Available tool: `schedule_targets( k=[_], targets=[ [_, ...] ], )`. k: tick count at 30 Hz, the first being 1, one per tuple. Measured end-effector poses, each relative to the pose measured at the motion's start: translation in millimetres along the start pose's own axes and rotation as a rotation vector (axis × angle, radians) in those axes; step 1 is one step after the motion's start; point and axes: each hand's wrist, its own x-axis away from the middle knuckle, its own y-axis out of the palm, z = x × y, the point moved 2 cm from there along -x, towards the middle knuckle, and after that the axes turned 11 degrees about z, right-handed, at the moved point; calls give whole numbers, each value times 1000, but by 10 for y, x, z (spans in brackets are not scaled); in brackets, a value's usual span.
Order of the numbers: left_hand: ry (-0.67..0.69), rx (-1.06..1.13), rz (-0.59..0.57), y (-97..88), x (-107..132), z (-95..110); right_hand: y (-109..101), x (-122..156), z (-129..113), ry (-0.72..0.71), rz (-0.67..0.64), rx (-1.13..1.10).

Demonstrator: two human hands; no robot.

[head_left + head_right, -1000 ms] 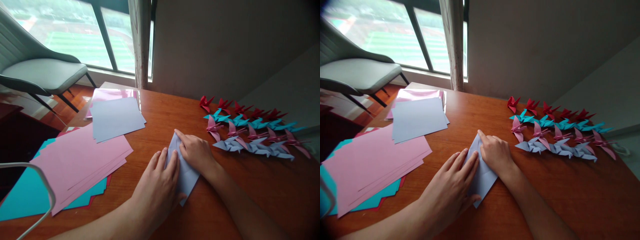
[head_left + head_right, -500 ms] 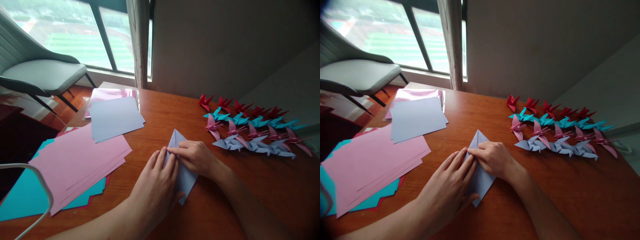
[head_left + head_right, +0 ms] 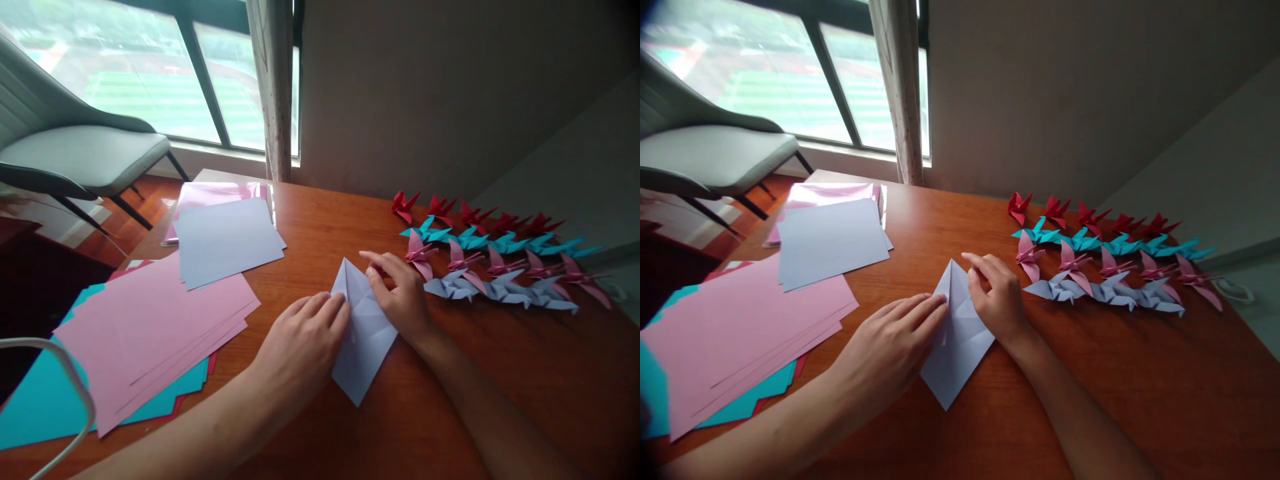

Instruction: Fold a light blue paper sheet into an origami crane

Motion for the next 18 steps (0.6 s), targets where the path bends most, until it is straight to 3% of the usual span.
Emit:
schedule_targets(
  k=[3, 11, 14, 18],
  targets=[
    [-109, 111, 36, -7, -51, -161, 1, -19, 46, 48, -35, -75],
    [-557, 620, 338, -89, -157, -510, 29, -41, 63, 270, -154, -395],
    [-695, 793, 327, -97, -175, -561, 48, -37, 86, 359, -106, -428],
    [-788, 977, 271, -81, -175, -582, 71, -23, 122, 374, -77, -413]
  ],
)
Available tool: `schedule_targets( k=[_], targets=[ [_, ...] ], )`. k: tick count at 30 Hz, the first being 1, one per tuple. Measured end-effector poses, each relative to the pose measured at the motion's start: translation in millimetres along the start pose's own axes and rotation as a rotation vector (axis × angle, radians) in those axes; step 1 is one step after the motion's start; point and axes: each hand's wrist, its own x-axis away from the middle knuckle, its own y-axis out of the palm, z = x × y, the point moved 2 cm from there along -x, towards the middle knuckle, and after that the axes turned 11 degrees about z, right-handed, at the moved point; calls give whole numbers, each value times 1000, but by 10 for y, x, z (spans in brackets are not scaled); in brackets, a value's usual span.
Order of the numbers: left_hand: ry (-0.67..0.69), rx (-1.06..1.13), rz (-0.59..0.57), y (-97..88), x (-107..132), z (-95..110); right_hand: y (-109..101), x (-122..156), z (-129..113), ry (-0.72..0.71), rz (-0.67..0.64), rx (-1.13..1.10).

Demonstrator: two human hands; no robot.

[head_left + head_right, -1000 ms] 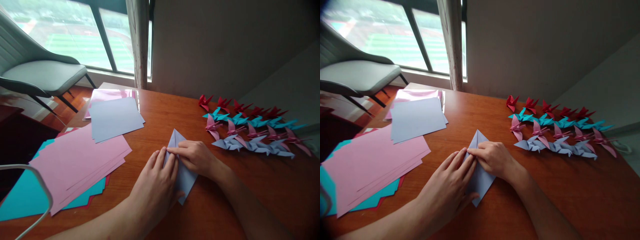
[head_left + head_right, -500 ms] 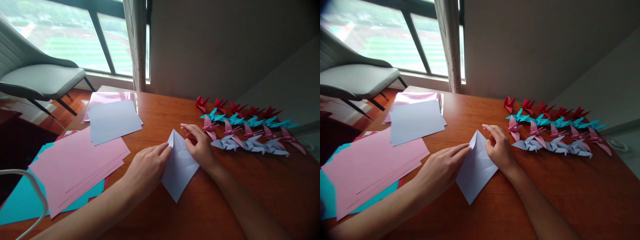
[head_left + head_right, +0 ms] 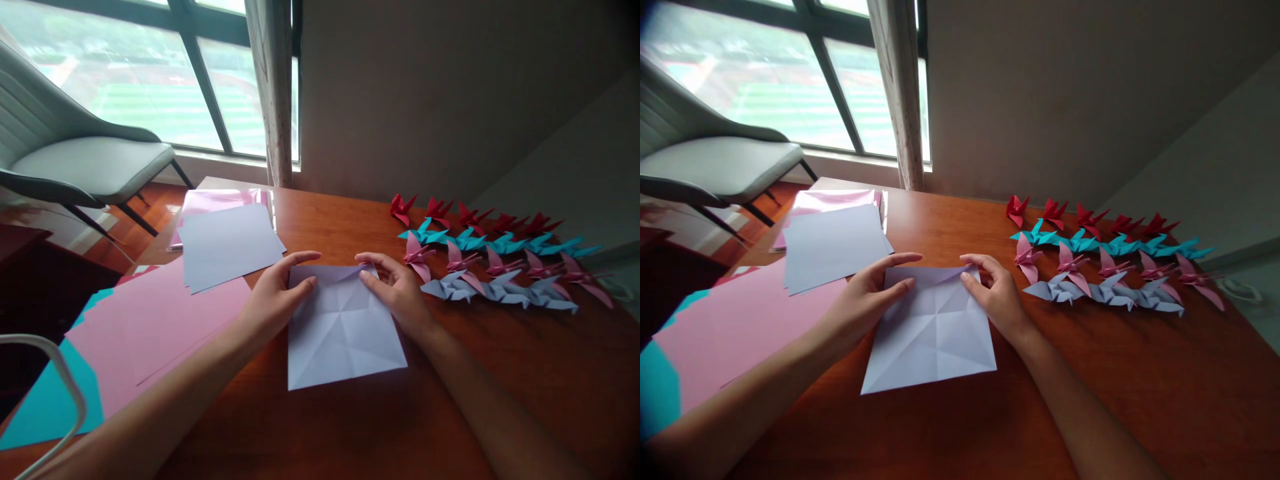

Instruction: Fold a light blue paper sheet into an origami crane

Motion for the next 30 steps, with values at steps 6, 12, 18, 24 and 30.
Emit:
schedule_targets(
  k=[6, 12, 18, 24, 30],
  targets=[
    [1, 50, 36, 7, -24, -51, -2, 24, -26, 53, 8, 32],
    [547, -367, 276, -26, 54, 41, -10, 56, -74, -46, 94, 258],
    [737, -1038, 50, 64, 152, 56, -7, 66, -73, -147, 139, 377],
    [676, -1251, -17, 121, 158, -51, -13, 67, -99, -194, 128, 404],
    [666, -1256, -15, 125, 157, -68, 24, 90, -67, 178, -14, -23]
  ],
)
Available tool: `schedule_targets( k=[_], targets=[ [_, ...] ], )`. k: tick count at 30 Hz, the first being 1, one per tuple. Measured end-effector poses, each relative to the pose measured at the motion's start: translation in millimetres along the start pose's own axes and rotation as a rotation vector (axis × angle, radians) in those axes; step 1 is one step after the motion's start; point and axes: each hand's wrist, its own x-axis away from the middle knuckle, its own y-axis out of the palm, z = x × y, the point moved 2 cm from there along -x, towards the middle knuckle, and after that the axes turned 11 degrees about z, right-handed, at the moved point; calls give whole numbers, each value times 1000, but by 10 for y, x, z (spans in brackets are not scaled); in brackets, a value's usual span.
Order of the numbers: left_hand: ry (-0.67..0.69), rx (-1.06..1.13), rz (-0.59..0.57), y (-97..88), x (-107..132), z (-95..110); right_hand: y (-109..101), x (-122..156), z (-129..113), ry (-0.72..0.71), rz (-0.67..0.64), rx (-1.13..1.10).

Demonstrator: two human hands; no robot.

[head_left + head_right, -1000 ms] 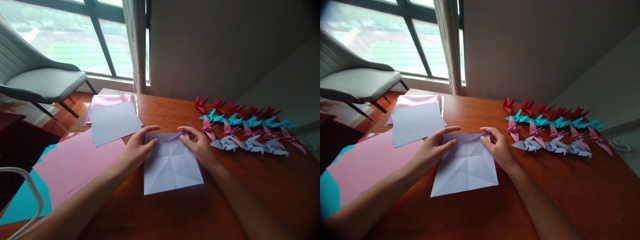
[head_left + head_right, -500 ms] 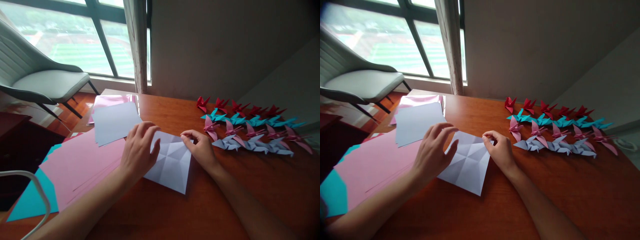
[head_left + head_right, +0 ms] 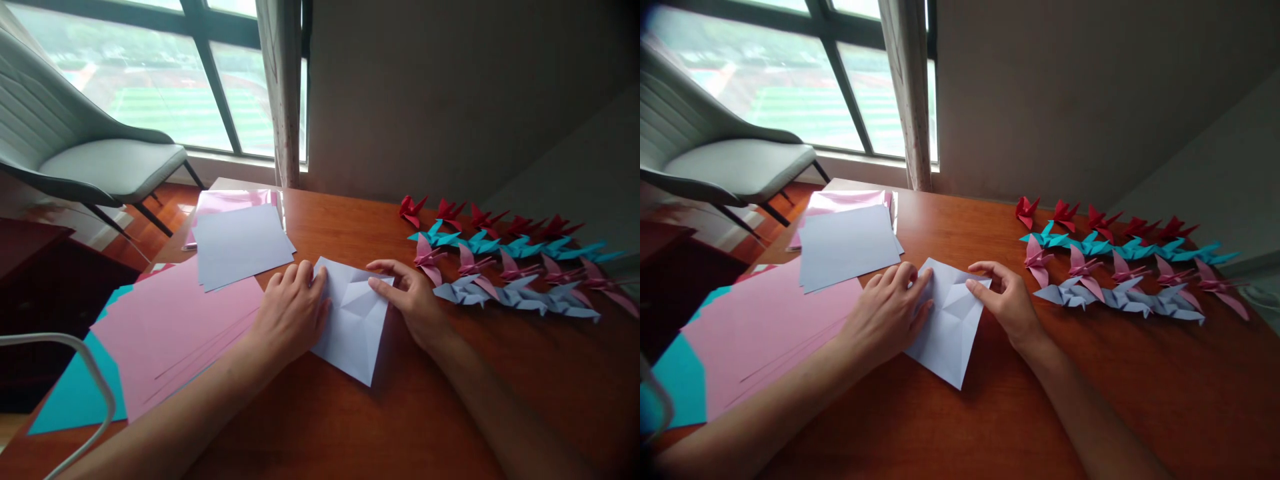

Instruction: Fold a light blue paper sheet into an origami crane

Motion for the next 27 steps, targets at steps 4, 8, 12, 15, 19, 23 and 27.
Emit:
schedule_targets(
  k=[4, 8, 12, 15, 19, 23, 27],
  targets=[
    [1, 31, -2, -21, 10, -5, 40, 63, -7, -51, 39, 165],
    [26, 70, -13, -34, 11, -6, 6, 145, -24, -185, 100, 250],
    [64, 68, -15, -37, -18, -19, -70, 205, -38, -204, 85, 269],
    [86, 53, -6, -40, -42, -43, -72, 237, -70, -279, -19, 276],
    [81, 15, 8, -38, -50, -76, -47, 267, -94, -345, -18, 305],
    [67, -23, 10, -36, -45, -95, -25, 294, -75, -335, 2, 330],
    [72, -38, 6, -37, -41, -93, -22, 313, -27, -349, 50, 428]
  ],
)
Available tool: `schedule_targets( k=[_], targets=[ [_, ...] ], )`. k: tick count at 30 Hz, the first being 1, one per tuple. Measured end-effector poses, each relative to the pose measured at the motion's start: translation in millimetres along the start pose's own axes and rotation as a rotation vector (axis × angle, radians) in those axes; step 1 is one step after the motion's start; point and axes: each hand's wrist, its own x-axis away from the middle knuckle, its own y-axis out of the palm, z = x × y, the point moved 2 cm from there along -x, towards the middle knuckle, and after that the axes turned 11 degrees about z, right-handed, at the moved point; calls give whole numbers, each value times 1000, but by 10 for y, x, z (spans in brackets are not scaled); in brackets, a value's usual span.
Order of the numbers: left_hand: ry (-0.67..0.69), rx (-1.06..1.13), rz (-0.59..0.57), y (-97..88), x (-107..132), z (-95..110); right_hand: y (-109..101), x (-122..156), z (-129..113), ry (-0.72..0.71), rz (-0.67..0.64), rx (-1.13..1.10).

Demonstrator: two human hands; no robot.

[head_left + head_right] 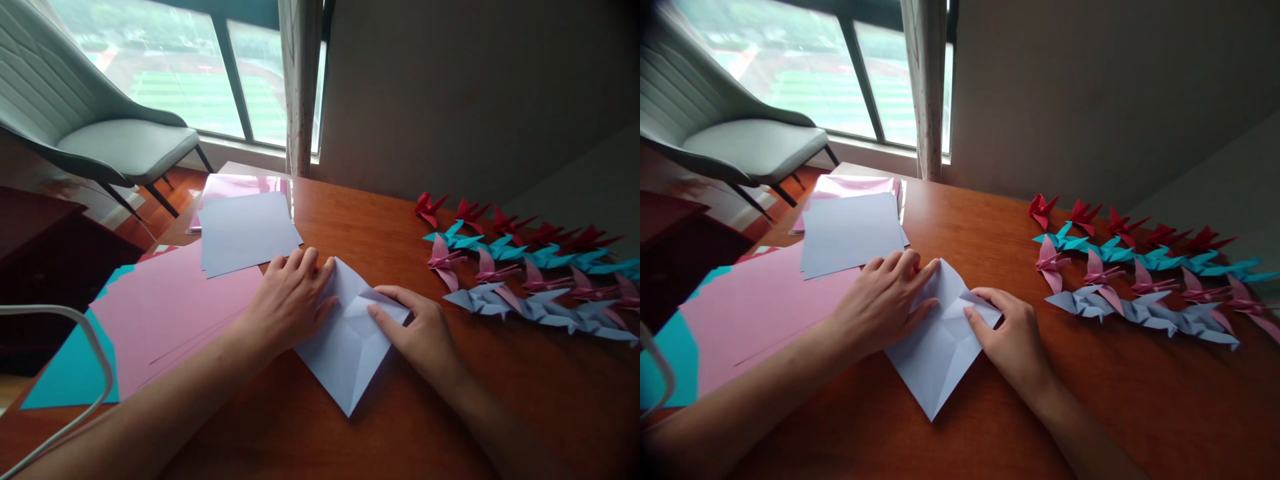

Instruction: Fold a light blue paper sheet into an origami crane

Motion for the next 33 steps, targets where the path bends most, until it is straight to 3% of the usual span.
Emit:
schedule_targets(
  k=[6, 13, 18, 23, 28, 33],
  targets=[
    [15, -12, -3, -4, 6, 17, -1, 13, 9, -91, 22, 122],
    [-1, -17, 1, -4, 9, 38, -42, 7, -63, -55, 40, 31],
    [-7, -12, 1, -23, 7, 36, -9, 35, -121, -288, 2, 65],
    [-18, -5, 3, -32, 8, 38, -12, 49, -106, -431, 20, 202],
    [-23, -9, 5, -28, 10, 43, -3, 113, -138, -701, -126, 278],
    [-22, -6, 3, -27, 18, 39, 26, 135, -137, -775, -195, 317]
  ],
)
